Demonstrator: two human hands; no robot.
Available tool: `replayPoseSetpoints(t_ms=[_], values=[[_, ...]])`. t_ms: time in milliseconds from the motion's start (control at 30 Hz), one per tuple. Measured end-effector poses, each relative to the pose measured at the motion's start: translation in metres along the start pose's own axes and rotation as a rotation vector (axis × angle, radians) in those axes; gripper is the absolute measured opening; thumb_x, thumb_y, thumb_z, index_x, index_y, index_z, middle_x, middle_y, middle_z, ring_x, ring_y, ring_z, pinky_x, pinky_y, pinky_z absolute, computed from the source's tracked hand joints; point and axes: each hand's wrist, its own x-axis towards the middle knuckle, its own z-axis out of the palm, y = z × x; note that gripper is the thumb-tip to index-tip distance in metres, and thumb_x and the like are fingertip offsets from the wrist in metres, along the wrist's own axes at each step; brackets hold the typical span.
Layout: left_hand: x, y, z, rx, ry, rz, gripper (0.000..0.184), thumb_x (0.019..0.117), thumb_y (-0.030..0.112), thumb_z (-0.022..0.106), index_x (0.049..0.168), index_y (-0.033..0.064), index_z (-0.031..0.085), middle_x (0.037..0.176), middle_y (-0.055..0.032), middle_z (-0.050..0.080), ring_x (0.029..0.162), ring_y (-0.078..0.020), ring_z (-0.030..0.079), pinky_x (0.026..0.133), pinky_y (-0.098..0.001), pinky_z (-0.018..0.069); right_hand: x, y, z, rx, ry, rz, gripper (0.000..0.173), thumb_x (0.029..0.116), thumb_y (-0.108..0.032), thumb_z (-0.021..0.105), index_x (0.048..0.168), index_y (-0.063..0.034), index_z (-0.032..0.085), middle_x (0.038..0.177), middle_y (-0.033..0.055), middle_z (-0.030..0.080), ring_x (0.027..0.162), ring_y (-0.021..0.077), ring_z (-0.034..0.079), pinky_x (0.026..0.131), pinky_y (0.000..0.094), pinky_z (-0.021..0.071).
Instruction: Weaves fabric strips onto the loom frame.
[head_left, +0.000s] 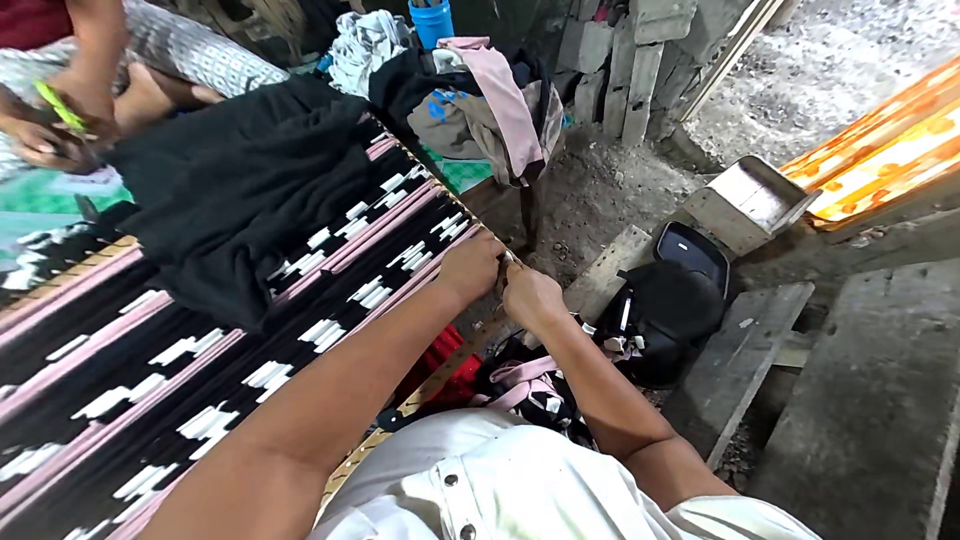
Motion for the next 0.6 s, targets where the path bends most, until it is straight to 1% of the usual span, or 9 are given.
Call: replayPoseSetpoints(t_ms=[33, 100, 167, 233, 300, 367, 433, 533, 600], values=[[0.000, -0.001, 0.000, -0.016, 0.002, -0.005, 0.027, 0.1028, 0.007, 0.050, 0.118, 0.0078, 0.072, 0.129, -0.0136, 0.064, 0.118, -0.0348, 0.064, 0.094, -0.0592, 0.0523, 0.000, 0.005, 0.003, 0.051, 0.021, -0.012, 0.041, 0.1072, -0.018, 0.044, 0.146, -0.0087, 0.052, 0.129, 0.0192, 0.066, 0.110, 0.0399, 0.068, 0.086, 0.0610, 0.0550], [0.000, -0.002, 0.001, -0.024, 0.020, 0.003, 0.026, 0.1018, 0.006, 0.051, 0.118, 0.0083, 0.072, 0.127, -0.0136, 0.065, 0.116, -0.0347, 0.064, 0.092, -0.0597, 0.0525, 0.001, 0.017, 0.010, 0.143, 0.079, -0.040, 0.037, 0.1081, -0.018, 0.041, 0.141, -0.0102, 0.057, 0.124, 0.0198, 0.068, 0.108, 0.0402, 0.069, 0.086, 0.0614, 0.0551], [0.000, -0.004, 0.004, -0.029, 0.043, 0.019, 0.027, 0.1013, 0.005, 0.051, 0.118, 0.0086, 0.073, 0.127, -0.0133, 0.065, 0.115, -0.0345, 0.065, 0.092, -0.0594, 0.0530, 0.003, 0.031, 0.017, 0.257, 0.146, -0.080, 0.041, 0.1096, -0.018, 0.040, 0.148, -0.0136, 0.054, 0.123, 0.0199, 0.069, 0.108, 0.0397, 0.069, 0.089, 0.0615, 0.0549], [0.001, -0.003, 0.005, 0.002, 0.056, 0.036, 0.027, 0.1011, 0.005, 0.051, 0.117, 0.0085, 0.073, 0.126, -0.0132, 0.065, 0.113, -0.0349, 0.066, 0.089, -0.0593, 0.0541, 0.004, 0.040, 0.020, 0.333, 0.163, -0.094, 0.041, 0.1102, -0.018, 0.039, 0.148, -0.0150, 0.055, 0.119, 0.0195, 0.070, 0.105, 0.0390, 0.070, 0.088, 0.0610, 0.0546], [0.004, 0.002, 0.005, 0.107, 0.040, 0.055, 0.026, 0.1000, 0.003, 0.051, 0.116, 0.0080, 0.071, 0.128, -0.0129, 0.064, 0.110, -0.0354, 0.067, 0.083, -0.0582, 0.0565, 0.002, 0.037, 0.018, 0.292, 0.146, -0.071, 0.041, 0.1093, -0.018, 0.039, 0.147, -0.0153, 0.056, 0.117, 0.0187, 0.072, 0.104, 0.0389, 0.070, 0.086, 0.0616, 0.0552], [0.008, 0.013, -0.002, 0.231, -0.038, 0.051, 0.024, 0.0992, 0.002, 0.052, 0.116, 0.0059, 0.069, 0.130, -0.0140, 0.061, 0.109, -0.0373, 0.066, 0.079, -0.0579, 0.0560, -0.002, 0.025, 0.012, 0.181, 0.080, -0.022, 0.041, 0.1084, -0.018, 0.040, 0.147, -0.0134, 0.054, 0.118, 0.0183, 0.071, 0.105, 0.0391, 0.070, 0.085, 0.0614, 0.0557], [0.013, 0.022, -0.006, 0.307, -0.108, 0.048, 0.021, 0.0993, 0.003, 0.054, 0.115, 0.0046, 0.068, 0.130, -0.0148, 0.060, 0.110, -0.0389, 0.065, 0.079, -0.0586, 0.0551, -0.005, 0.015, 0.008, 0.089, 0.006, 0.014, 0.040, 0.1065, -0.019, 0.046, 0.144, -0.0107, 0.054, 0.118, 0.0188, 0.070, 0.106, 0.0397, 0.069, 0.084, 0.0614, 0.0551], [0.012, 0.020, 0.000, 0.318, -0.100, 0.074, 0.020, 0.1007, 0.005, 0.055, 0.116, 0.0035, 0.067, 0.129, -0.0169, 0.059, 0.112, -0.0410, 0.063, 0.081, -0.0593, 0.0554, -0.004, 0.006, 0.008, 0.005, -0.062, 0.017, 0.047, 0.1007, -0.016, 0.053, 0.147, -0.0067, 0.050, 0.117, 0.0197, 0.070, 0.105, 0.0401, 0.069, 0.080, 0.0616, 0.0553], [0.007, 0.011, 0.009, 0.279, -0.058, 0.105, 0.020, 0.1009, 0.004, 0.056, 0.117, 0.0019, 0.067, 0.126, -0.0197, 0.059, 0.113, -0.0425, 0.062, 0.084, -0.0595, 0.0548, -0.003, 0.001, 0.009, -0.025, -0.108, 0.004, 0.039, 0.1001, -0.016, 0.054, 0.136, -0.0015, 0.057, 0.114, 0.0210, 0.069, 0.105, 0.0410, 0.068, 0.079, 0.0624, 0.0546]])
